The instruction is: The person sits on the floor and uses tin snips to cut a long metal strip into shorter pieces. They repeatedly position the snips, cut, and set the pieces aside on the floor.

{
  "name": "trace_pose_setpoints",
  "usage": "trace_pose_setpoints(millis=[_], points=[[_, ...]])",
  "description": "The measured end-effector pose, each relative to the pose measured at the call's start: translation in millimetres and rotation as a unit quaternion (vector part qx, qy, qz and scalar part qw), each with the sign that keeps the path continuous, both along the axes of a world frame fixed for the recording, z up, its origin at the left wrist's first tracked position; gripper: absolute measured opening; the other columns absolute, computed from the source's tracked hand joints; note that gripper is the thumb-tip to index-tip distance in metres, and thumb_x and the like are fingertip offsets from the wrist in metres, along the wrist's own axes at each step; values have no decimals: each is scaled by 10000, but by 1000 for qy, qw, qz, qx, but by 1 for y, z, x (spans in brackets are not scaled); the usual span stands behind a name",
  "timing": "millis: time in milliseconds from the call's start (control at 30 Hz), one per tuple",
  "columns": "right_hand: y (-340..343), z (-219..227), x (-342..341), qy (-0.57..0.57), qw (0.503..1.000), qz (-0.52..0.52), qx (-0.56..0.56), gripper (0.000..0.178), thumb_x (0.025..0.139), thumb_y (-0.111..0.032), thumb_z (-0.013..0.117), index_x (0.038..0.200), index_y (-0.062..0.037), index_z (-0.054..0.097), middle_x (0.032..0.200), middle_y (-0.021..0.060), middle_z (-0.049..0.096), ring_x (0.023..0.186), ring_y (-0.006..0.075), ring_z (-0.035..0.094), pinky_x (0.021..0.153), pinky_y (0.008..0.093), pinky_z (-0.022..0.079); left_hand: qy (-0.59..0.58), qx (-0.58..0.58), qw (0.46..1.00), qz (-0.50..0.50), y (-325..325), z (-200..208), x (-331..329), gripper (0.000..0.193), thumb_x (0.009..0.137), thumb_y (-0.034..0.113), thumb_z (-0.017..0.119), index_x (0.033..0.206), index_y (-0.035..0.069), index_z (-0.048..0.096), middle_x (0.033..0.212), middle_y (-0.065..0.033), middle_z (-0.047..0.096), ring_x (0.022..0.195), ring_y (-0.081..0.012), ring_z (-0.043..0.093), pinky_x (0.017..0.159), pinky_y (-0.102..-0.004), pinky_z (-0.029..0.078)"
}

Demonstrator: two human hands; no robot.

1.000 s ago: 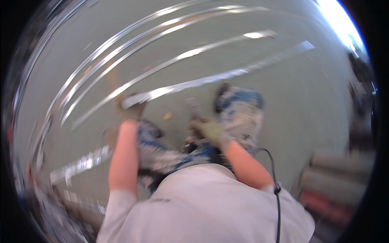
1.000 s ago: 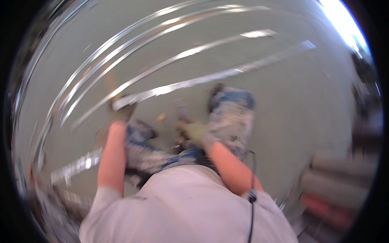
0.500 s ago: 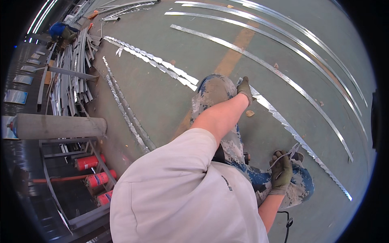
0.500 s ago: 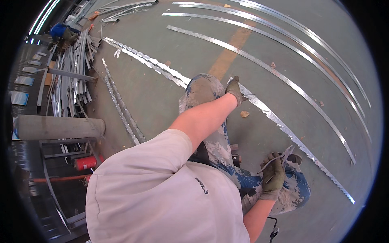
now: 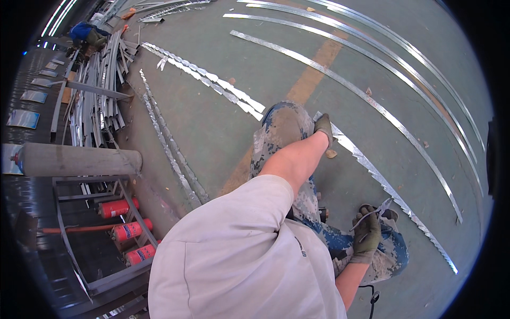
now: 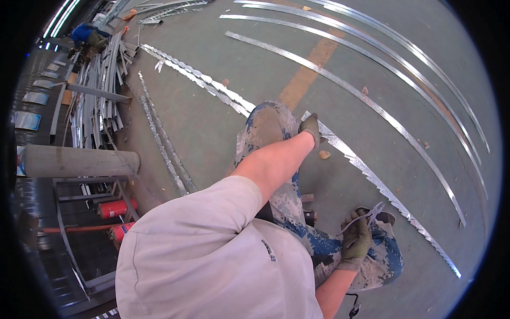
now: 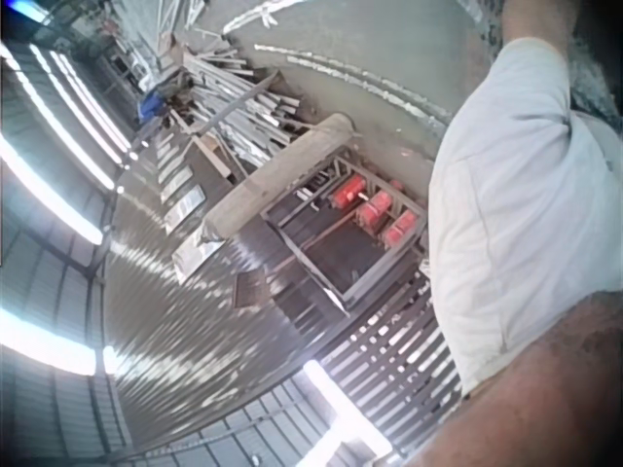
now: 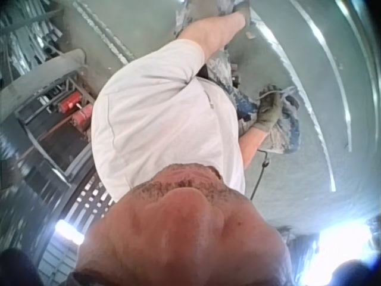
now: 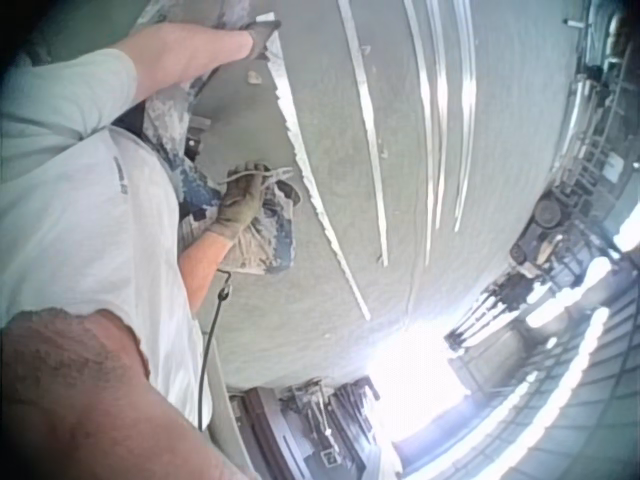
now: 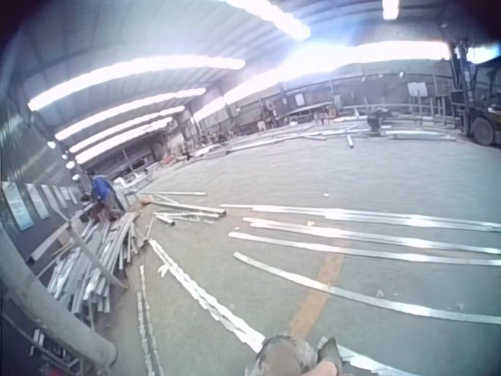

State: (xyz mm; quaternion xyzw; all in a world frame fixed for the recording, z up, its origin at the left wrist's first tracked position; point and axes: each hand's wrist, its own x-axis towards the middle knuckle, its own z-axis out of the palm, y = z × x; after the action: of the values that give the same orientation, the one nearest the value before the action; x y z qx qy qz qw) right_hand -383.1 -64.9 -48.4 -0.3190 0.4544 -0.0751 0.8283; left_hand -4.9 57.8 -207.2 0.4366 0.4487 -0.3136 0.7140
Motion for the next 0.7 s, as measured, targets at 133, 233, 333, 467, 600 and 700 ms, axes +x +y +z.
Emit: trace_pose_setpoints(millis=[133,233,333,467,600,700], points=[[0,-2,0,-7,1000,8,7,386,993,-274,701,1305,-55,638,1099,77,723,948,223,688,845,393,564,-9,6,1000,9,4,-17,1,593,964,458,625,1455,154,486,1493,-158,535,1357,-348,539,1057,-594,499],[-2,-9,2,-41,999,21,24,399,981,-272,707,1297,-35,646,1111,73,730,964,211,689,838,385,555,-11,23,1000,7,7,-9,-3,598,974,467,617,1461,147,482,1496,-160,527,1362,-351,533,1074,-581,499],[1,-2,-1,-32,999,-3,12,385,986,-265,701,1291,-36,647,1088,65,737,924,206,700,813,382,564,-4,18,1000,7,-3,21,-11,619,980,487,611,1480,150,471,1502,-150,524,1363,-350,535,1086,-548,499],[3,-1,2,-33,999,2,9,366,998,-266,686,1292,-54,632,1063,66,742,892,206,708,793,385,574,-1,-39,998,45,7,19,-6,634,982,543,579,1484,170,477,1537,-131,501,1398,-332,506,1090,-539,487],[7,4,7,-14,999,-21,22,317,1005,-212,684,1279,-65,619,1040,112,719,866,257,710,771,416,581,-16,-153,985,82,12,-1,0,645,1015,625,462,1501,201,476,1581,-70,479,1443,-307,462,1185,-550,366],[5,2,4,-8,999,-30,16,325,1012,-218,677,1294,-72,607,1067,109,703,903,250,699,805,412,575,-78,-145,982,90,-9,16,-10,641,1003,579,566,1452,123,522,1450,-99,605,1299,-340,595,1067,-550,500]])
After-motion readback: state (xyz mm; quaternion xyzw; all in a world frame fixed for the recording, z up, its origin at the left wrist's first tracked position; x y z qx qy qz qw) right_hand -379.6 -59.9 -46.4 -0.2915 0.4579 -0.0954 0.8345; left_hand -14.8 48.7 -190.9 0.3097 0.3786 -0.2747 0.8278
